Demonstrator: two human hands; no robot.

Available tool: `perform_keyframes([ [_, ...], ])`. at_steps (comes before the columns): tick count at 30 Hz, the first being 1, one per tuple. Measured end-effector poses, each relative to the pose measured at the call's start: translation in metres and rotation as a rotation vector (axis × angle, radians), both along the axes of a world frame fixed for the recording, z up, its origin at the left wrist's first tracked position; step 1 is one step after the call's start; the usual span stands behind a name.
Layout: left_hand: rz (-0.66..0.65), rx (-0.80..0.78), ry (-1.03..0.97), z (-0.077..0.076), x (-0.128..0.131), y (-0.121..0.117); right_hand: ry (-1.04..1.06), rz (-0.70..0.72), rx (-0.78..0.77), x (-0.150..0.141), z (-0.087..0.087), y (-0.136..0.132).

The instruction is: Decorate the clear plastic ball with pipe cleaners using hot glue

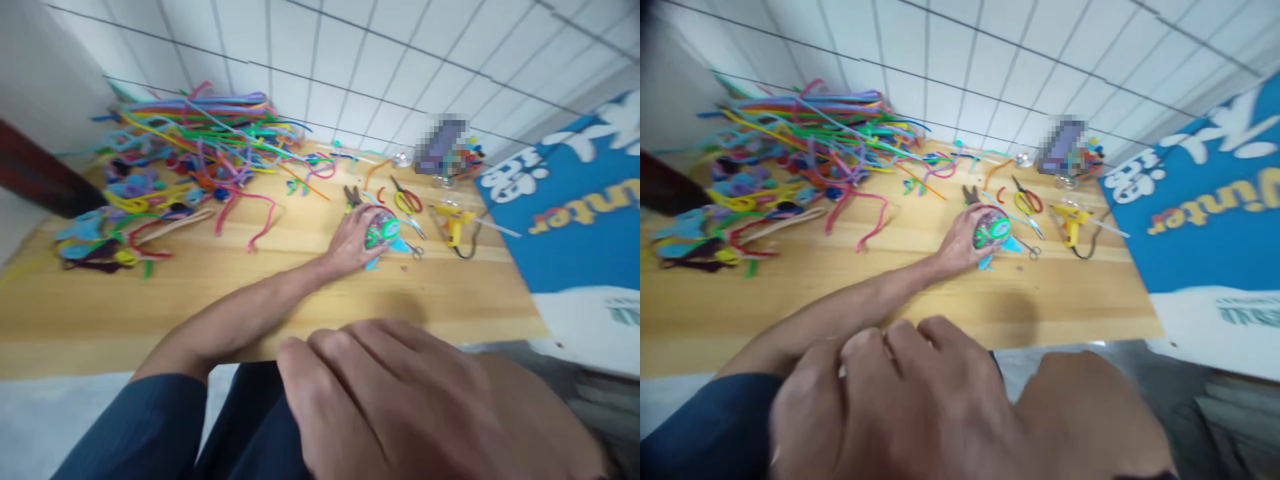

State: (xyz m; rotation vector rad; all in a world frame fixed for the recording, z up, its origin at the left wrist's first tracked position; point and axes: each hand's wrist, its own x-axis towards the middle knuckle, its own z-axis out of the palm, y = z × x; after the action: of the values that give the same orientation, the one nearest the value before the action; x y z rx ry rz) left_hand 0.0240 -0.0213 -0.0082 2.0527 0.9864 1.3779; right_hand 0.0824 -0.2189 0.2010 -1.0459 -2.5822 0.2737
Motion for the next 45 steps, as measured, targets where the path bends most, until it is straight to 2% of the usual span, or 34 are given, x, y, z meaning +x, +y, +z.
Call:
perform_keyframes([
  [1, 0.014, 0.012, 0.001, 0.000, -0.001, 0.000, 0.015, -0.033, 0.002, 0.007, -0.004, 0.009],
  [3, 0.053, 0.051, 0.002, -0.001, -0.001, 0.000, 0.095, -0.041, -0.064, 0.041, -0.021, 0.031],
  [8, 0.082, 0.152, 0.064, -0.001, -0.005, -0.002, 0.393, -0.638, -0.130, 0.181, -0.084, 0.105],
  [10, 0.083, 0.166, 0.086, 0.000, -0.008, -0.002, 0.446, -0.772, -0.205, 0.219, -0.110, 0.134],
  [12, 0.086, 0.162, 0.108, 0.002, -0.010, -0.002, 0.455, -0.788, -0.254, 0.237, -0.130, 0.158],
  [14, 0.079, 0.170, 0.118, 0.003, -0.012, -0.001, 0.418, -0.749, -0.259, 0.239, -0.141, 0.174],
  [16, 0.060, 0.176, 0.130, 0.005, -0.014, 0.000, 0.350, -0.714, -0.252, 0.233, -0.145, 0.188],
  [22, 0.018, 0.124, 0.123, 0.005, -0.022, 0.004, 0.185, -0.706, -0.130, 0.222, -0.136, 0.227],
  [26, 0.003, 0.098, 0.123, 0.004, -0.025, 0.006, 0.186, -0.798, -0.077, 0.226, -0.134, 0.240],
  [28, -0.003, 0.106, 0.111, 0.003, -0.026, 0.005, 0.228, -0.823, -0.084, 0.225, -0.137, 0.237],
  [30, -0.012, 0.115, 0.090, 0.002, -0.028, 0.005, 0.265, -0.760, -0.147, 0.220, -0.139, 0.226],
  [35, -0.026, 0.088, 0.043, -0.002, -0.031, 0.006, 0.196, -0.290, -0.380, 0.193, -0.131, 0.178],
  [38, -0.026, 0.084, 0.041, -0.003, -0.031, 0.007, 0.074, -0.138, -0.391, 0.175, -0.127, 0.158],
  [45, 0.005, 0.118, 0.061, -0.003, -0.028, 0.006, -0.044, -0.107, -0.366, 0.153, -0.154, 0.155],
])
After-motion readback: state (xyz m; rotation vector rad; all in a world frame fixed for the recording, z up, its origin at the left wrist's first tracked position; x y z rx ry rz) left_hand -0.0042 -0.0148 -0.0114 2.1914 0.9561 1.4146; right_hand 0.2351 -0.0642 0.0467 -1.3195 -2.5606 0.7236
